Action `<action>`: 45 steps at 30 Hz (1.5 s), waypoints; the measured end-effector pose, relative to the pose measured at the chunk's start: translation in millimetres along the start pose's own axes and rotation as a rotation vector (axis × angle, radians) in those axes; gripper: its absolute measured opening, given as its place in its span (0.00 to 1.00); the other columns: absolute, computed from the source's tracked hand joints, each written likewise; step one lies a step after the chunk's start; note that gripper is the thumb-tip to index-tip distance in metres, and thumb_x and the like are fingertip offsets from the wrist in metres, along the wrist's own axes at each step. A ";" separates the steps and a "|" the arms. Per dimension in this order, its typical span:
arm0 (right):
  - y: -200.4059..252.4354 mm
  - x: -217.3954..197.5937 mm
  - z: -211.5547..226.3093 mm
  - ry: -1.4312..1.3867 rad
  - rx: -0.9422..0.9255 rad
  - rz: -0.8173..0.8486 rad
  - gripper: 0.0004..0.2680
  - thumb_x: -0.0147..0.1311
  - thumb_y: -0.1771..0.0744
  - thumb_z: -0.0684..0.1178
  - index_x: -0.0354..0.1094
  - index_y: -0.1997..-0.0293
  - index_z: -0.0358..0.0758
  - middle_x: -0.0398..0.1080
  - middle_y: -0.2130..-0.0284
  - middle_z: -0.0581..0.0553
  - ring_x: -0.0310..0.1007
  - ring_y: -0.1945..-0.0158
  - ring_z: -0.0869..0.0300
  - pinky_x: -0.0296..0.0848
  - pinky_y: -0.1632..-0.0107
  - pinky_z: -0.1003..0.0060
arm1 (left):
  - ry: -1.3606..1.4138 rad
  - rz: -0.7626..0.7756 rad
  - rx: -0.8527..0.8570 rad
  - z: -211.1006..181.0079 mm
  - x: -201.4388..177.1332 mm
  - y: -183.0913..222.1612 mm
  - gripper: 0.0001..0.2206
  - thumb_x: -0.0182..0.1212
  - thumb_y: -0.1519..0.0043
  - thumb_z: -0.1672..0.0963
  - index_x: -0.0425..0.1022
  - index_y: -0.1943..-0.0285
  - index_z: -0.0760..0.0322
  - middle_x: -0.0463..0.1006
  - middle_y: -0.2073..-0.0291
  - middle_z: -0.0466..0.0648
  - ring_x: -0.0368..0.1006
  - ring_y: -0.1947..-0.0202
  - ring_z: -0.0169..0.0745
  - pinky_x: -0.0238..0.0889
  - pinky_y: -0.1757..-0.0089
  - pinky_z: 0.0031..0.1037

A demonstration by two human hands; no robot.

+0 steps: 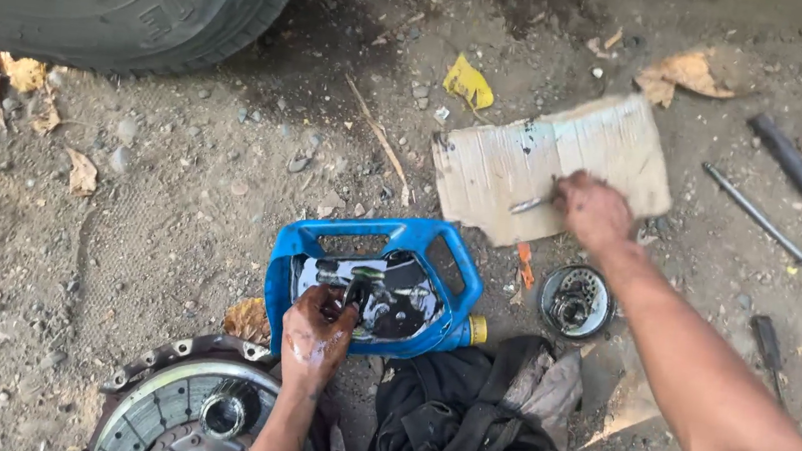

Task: Cleaning mechanical components in a container of solvent

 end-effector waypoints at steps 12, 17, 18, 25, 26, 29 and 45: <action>15.3 -40.6 -72.4 0.304 -0.038 -0.103 0.10 0.43 0.27 0.48 0.72 0.44 0.54 0.77 0.55 0.49 0.78 0.66 0.64 0.80 0.77 0.72 | 0.048 -0.059 -0.021 -20.5 -6.8 -8.4 0.10 0.66 0.45 0.59 0.81 0.57 0.69 0.79 0.77 0.48 0.70 0.79 0.38 0.65 0.73 0.27; -19.7 -56.3 -116.3 0.315 0.240 0.012 0.08 0.47 0.27 0.49 0.73 0.45 0.50 0.77 0.60 0.43 0.76 0.76 0.62 0.84 0.76 0.68 | 0.064 -0.060 0.004 -5.0 -3.6 -11.5 0.10 0.66 0.46 0.59 0.80 0.58 0.71 0.78 0.78 0.48 0.68 0.80 0.36 0.64 0.74 0.27; -28.5 -54.0 -116.8 0.193 0.235 0.073 0.13 0.54 0.30 0.48 0.69 0.37 0.52 0.75 0.55 0.40 0.77 0.67 0.58 0.83 0.64 0.64 | 0.055 -0.056 0.005 -4.4 -4.2 -10.2 0.09 0.66 0.46 0.59 0.80 0.58 0.70 0.77 0.79 0.48 0.68 0.80 0.36 0.64 0.74 0.27; -3.7 -55.6 -52.2 -0.302 0.193 -0.010 0.09 0.60 0.31 0.48 0.76 0.47 0.40 0.71 0.45 0.38 0.79 0.73 0.54 0.82 0.70 0.61 | 0.047 -0.070 -0.048 -15.6 -9.8 -12.6 0.09 0.67 0.46 0.57 0.80 0.61 0.69 0.77 0.78 0.48 0.68 0.79 0.38 0.65 0.72 0.28; 2.5 -67.4 -35.4 -0.300 0.184 -0.008 0.09 0.60 0.31 0.48 0.76 0.47 0.40 0.71 0.45 0.38 0.79 0.73 0.54 0.82 0.70 0.61 | 0.049 -0.077 -0.054 -16.7 -7.5 -12.4 0.09 0.67 0.46 0.57 0.80 0.61 0.69 0.77 0.78 0.48 0.68 0.79 0.38 0.65 0.72 0.28; 6.2 -67.7 4.6 -0.206 -0.028 0.027 0.17 0.52 0.32 0.47 0.70 0.35 0.43 0.71 0.42 0.31 0.79 0.51 0.35 0.77 0.42 0.41 | 0.076 -0.138 -0.102 -18.8 -3.4 -10.2 0.09 0.69 0.51 0.56 0.84 0.66 0.66 0.79 0.75 0.58 0.80 0.69 0.53 0.71 0.66 0.37; 80.5 -57.4 -13.0 -0.404 0.117 0.061 0.16 0.49 0.34 0.50 0.74 0.44 0.36 0.75 0.49 0.30 0.73 0.44 0.32 0.68 0.38 0.40 | 0.113 -0.046 0.009 -36.9 4.5 -2.0 0.05 0.63 0.55 0.58 0.78 0.74 0.64 0.73 0.85 0.56 0.75 0.77 0.51 0.66 0.71 0.38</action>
Point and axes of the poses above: each hand's wrist, its own y-axis away from the middle knuckle, its own x-axis out of the palm, z = x × y, the point moved 4 cm from there along -y, towards the middle knuckle
